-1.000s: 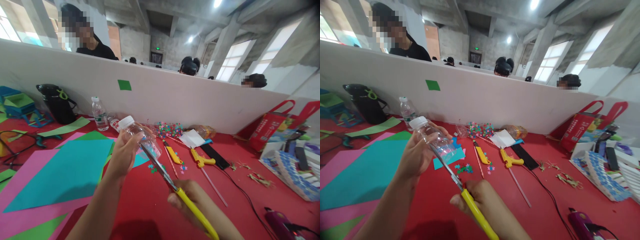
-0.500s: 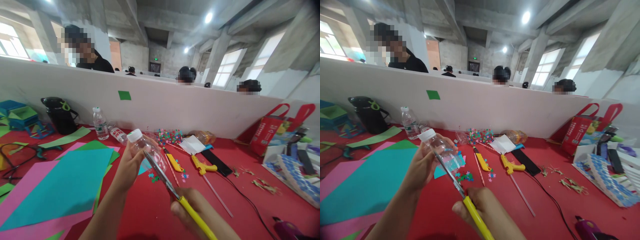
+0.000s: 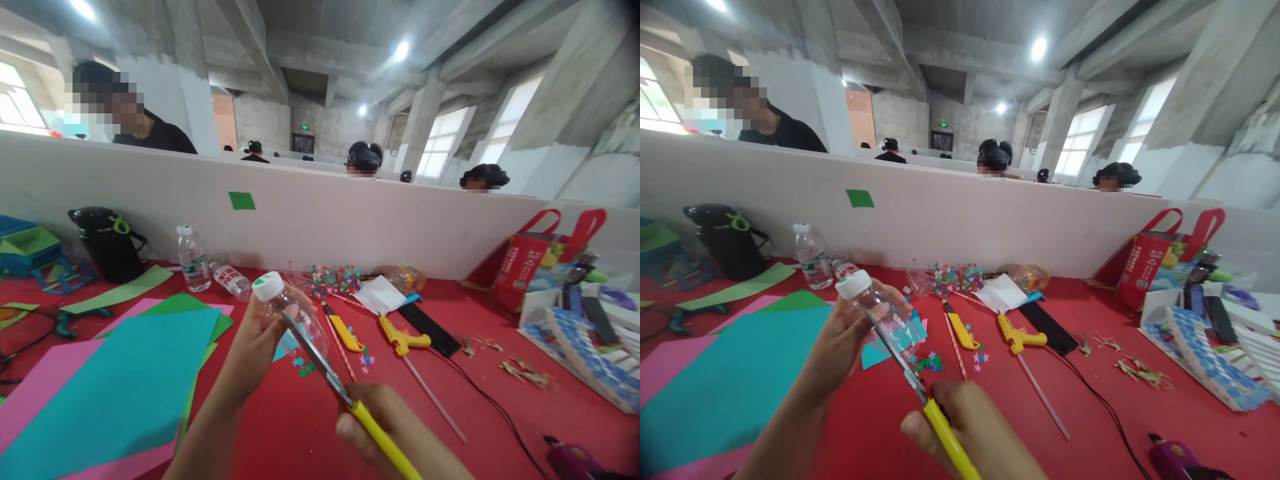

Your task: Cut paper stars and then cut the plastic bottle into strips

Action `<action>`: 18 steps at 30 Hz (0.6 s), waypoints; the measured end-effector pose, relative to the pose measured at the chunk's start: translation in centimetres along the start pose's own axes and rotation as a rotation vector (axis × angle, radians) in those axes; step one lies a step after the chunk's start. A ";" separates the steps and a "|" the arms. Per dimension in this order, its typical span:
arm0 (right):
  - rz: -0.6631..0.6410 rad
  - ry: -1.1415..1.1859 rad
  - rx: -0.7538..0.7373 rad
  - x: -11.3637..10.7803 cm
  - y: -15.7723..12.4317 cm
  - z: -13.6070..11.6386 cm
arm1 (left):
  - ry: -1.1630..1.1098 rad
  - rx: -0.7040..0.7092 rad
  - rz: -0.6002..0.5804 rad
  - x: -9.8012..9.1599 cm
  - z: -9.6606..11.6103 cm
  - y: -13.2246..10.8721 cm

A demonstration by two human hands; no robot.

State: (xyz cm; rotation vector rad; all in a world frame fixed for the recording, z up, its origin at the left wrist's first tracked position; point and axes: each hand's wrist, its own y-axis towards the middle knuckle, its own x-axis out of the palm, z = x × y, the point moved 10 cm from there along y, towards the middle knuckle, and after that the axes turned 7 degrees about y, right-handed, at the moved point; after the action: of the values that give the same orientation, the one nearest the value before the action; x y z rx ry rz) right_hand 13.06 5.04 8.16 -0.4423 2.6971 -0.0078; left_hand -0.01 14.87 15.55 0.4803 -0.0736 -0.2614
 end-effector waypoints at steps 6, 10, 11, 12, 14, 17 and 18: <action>-0.003 0.130 0.052 0.4 -0.4 0.3 | -0.027 0.025 0.003 0.3 0.6 0.1; 0.040 0.095 0.059 0.3 0.0 0.6 | -0.035 -0.015 0.032 -0.2 0.0 -0.1; 0.041 0.077 0.055 0.2 0.2 0.6 | -0.035 -0.021 0.040 -0.3 -0.1 -0.1; 0.039 0.065 0.046 0.2 0.3 0.5 | -0.035 -0.021 0.042 -0.4 -0.2 -0.1; 0.035 0.053 0.024 0.0 0.5 0.4 | -0.020 -0.011 0.015 -0.1 -0.1 0.0; 0.030 0.046 0.014 -0.2 0.4 0.2 | 0.016 0.027 -0.035 0.4 0.4 0.0; 0.030 0.047 0.016 -0.2 0.3 0.2 | 0.021 0.036 -0.046 0.6 0.5 0.0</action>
State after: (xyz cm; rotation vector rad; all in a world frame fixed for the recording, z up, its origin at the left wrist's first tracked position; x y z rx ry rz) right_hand 13.22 5.43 8.07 -0.4020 2.7470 -0.0319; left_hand 0.49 14.50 15.99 0.5211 -0.0473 -0.3000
